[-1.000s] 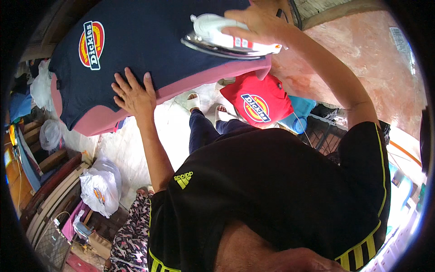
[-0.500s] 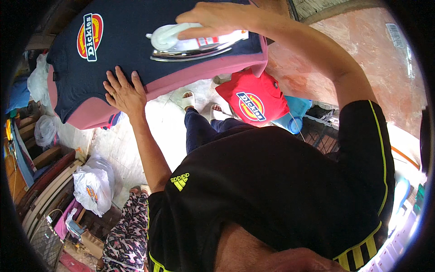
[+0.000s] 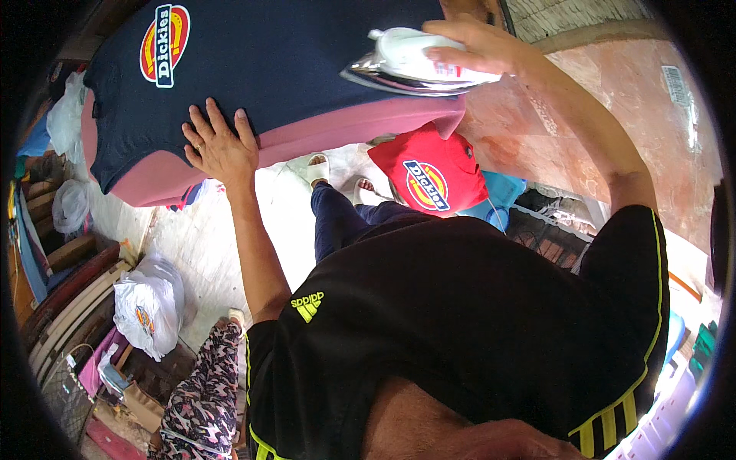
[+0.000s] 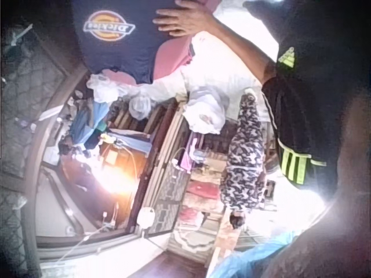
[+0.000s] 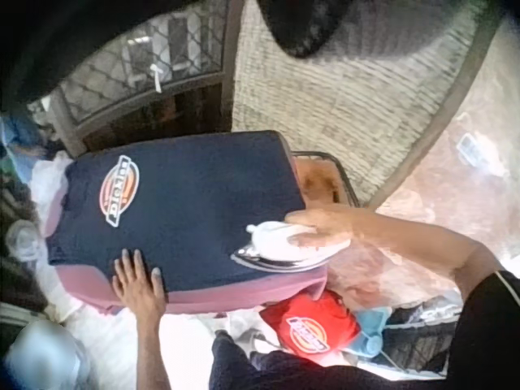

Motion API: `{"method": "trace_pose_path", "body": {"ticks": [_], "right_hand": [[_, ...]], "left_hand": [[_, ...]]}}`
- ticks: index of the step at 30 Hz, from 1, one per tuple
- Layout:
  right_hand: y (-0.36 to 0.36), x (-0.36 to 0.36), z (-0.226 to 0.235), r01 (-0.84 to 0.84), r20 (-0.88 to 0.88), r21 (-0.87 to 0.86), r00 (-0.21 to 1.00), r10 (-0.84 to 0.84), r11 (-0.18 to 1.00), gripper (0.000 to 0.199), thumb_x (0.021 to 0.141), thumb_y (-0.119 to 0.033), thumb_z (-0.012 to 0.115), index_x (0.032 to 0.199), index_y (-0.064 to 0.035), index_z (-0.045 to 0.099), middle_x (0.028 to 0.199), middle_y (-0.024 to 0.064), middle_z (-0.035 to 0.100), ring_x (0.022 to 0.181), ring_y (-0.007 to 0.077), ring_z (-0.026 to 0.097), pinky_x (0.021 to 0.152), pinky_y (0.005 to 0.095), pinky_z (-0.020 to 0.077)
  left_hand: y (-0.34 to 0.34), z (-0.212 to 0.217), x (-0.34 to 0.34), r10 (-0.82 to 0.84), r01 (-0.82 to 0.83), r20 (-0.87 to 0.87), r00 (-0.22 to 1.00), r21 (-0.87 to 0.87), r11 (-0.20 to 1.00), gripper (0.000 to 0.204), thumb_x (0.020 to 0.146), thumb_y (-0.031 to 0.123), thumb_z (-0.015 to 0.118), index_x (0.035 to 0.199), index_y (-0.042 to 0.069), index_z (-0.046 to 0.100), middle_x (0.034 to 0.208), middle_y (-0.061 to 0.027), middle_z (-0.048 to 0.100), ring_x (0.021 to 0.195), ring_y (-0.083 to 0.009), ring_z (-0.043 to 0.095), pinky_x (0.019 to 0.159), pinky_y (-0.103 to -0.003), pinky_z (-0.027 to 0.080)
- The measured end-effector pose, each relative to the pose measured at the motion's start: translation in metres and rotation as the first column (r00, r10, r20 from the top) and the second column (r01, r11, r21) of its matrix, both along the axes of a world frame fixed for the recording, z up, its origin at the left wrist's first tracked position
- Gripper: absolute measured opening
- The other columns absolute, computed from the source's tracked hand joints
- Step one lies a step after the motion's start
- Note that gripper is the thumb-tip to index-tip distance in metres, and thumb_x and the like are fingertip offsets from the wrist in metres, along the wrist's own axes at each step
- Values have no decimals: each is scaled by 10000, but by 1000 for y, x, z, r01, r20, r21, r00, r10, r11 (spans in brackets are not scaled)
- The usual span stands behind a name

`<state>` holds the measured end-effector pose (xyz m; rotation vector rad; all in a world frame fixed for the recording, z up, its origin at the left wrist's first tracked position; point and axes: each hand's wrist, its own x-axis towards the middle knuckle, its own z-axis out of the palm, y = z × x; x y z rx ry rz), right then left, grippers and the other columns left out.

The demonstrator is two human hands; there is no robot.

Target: The person irons a red Dickies t-shirt on a pink ironing board, then switches to a dark blue Dickies t-shirt. They smooth the fabric with their hands and use a white steam iron to press both shirts, finishing by folding the blue shirt.

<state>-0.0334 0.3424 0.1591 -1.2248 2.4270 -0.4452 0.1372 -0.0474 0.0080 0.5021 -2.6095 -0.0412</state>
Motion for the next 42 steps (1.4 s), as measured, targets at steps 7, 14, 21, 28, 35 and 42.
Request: {"method": "trace_pose_path", "body": {"ticks": [7, 14, 21, 28, 35, 42], "right_hand": [[-128, 23, 5, -134, 57, -114, 988, 141, 984, 464, 981, -498, 508, 1046, -57, 638, 816, 209, 650, 745, 337, 621, 666, 412, 470], [-212, 48, -9, -91, 0, -231, 996, 94, 969, 491, 976, -508, 522, 998, -37, 656, 749, 191, 654, 627, 269, 637, 558, 421, 460], [-237, 79, -18, 22, 157, -210, 988, 12, 977, 489, 985, -476, 530, 1021, 4, 618, 809, 213, 667, 693, 301, 660, 624, 423, 488], [-274, 128, -14, 195, 416, -232, 905, -84, 953, 435, 989, -404, 536, 988, 31, 544, 857, 270, 639, 752, 333, 657, 678, 423, 483], [-297, 158, -25, 270, 340, -345, 929, -148, 899, 383, 1002, -329, 510, 1075, 46, 483, 954, 299, 648, 917, 432, 660, 789, 480, 478], [-288, 139, -18, 385, 353, -312, 896, -271, 868, 330, 1007, -285, 532, 1051, 41, 505, 902, 321, 645, 854, 464, 671, 697, 483, 512]], "left_hand": [[-1, 4, 7, 34, -34, 20, 999, -2, 999, 588, 972, 491, 441, 1435, 131, 489, 1533, -191, 374, 1413, -435, 310, 1106, -608, 212], [-36, -4, 49, 29, 26, -287, 958, 184, 983, 359, 978, 244, 549, 1282, 61, 604, 1353, -186, 513, 1285, -376, 441, 1042, -495, 328], [-60, 11, 68, 111, 199, -398, 910, 657, 728, 191, 874, 120, 730, 1031, 14, 708, 911, -91, 644, 820, -168, 622, 724, -291, 500], [-87, 1, 72, 78, 327, -413, 907, 811, 485, 131, 890, 58, 697, 1013, 12, 702, 867, -45, 673, 743, -91, 598, 669, -236, 474], [-102, 23, 73, 35, 289, -318, 947, 897, 334, 145, 885, 75, 696, 1018, 18, 685, 833, -62, 680, 723, -119, 618, 660, -261, 482], [-221, 43, 51, 60, 46, -467, 883, 212, 976, 343, 852, 292, 713, 1082, 42, 668, 1067, -177, 638, 1067, -358, 574, 938, -483, 417]]}}
